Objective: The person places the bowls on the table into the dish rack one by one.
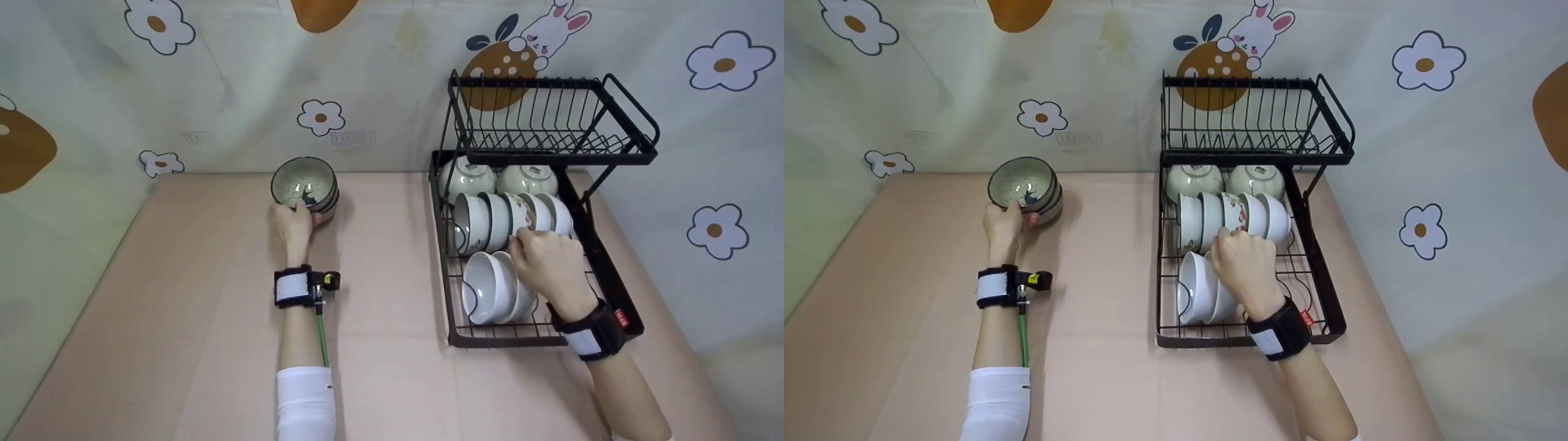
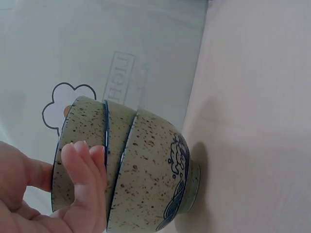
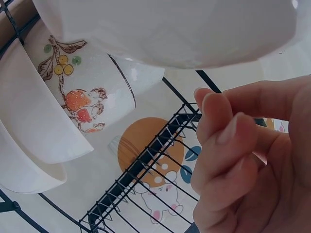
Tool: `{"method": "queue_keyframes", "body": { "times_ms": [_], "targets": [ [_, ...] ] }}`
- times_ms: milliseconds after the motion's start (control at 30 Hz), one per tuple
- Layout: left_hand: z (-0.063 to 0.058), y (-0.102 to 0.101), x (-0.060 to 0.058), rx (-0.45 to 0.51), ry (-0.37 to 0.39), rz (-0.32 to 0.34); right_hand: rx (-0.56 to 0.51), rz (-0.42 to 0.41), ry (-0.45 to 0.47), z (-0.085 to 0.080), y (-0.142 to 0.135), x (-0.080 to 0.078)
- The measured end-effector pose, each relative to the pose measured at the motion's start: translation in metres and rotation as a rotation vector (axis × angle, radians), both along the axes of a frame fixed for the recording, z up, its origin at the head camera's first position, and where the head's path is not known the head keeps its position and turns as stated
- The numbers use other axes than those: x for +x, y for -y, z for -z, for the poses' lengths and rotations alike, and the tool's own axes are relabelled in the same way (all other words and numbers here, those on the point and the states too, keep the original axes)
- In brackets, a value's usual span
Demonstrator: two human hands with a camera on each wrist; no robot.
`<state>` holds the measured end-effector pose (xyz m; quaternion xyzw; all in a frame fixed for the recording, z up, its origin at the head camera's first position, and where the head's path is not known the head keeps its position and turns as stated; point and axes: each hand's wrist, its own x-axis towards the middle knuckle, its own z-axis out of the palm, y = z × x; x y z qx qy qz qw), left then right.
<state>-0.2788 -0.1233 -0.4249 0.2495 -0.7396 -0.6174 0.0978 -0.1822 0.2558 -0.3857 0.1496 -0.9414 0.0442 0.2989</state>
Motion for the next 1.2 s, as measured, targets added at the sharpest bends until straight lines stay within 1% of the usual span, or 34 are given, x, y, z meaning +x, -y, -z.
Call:
{"method": "queue_keyframes", "body": {
  "times_ms": [100,133,200,267,333,400,600,700,833,900,1000,1100,1200],
  "targets": [
    [-0.003,0.000,0.001,0.075,-0.023,0.000,-0.002,0.000,0.002,-0.001,0.000,0.001],
    [-0.005,0.000,0.001,0.087,-0.029,-0.001,-0.002,-0.001,0.001,-0.001,0.000,0.001],
    [-0.008,0.000,0.002,0.078,-0.045,-0.006,-0.002,-0.002,-0.001,-0.001,0.000,0.001],
    [-0.013,0.000,0.004,0.045,-0.055,-0.005,-0.003,-0.001,-0.001,-0.001,0.000,0.001],
    [-0.018,-0.001,0.006,0.006,-0.054,0.008,-0.004,0.000,0.002,-0.001,-0.001,0.001],
    [-0.021,-0.002,0.007,-0.014,-0.057,0.024,-0.006,0.002,0.008,0.000,-0.001,0.001],
    [-0.022,-0.005,0.009,-0.111,-0.074,0.083,-0.015,-0.001,0.020,0.000,-0.001,0.001],
    [-0.025,-0.007,0.010,-0.107,-0.054,0.110,-0.029,-0.004,0.025,0.000,-0.001,0.000],
    [-0.034,-0.010,0.012,-0.079,-0.015,0.182,-0.038,-0.009,0.021,-0.001,-0.001,-0.001],
    [-0.039,-0.013,0.015,-0.096,-0.014,0.225,-0.039,-0.010,0.014,-0.001,-0.001,-0.001],
    [-0.046,-0.018,0.020,-0.113,-0.034,0.291,-0.043,-0.011,-0.001,-0.001,-0.001,-0.002],
    [-0.052,-0.024,0.025,-0.112,-0.039,0.379,-0.049,-0.012,-0.007,-0.001,-0.001,-0.002],
    [-0.057,-0.032,0.031,-0.109,-0.032,0.477,-0.064,-0.009,0.006,-0.001,-0.002,-0.003]
  ]
}}
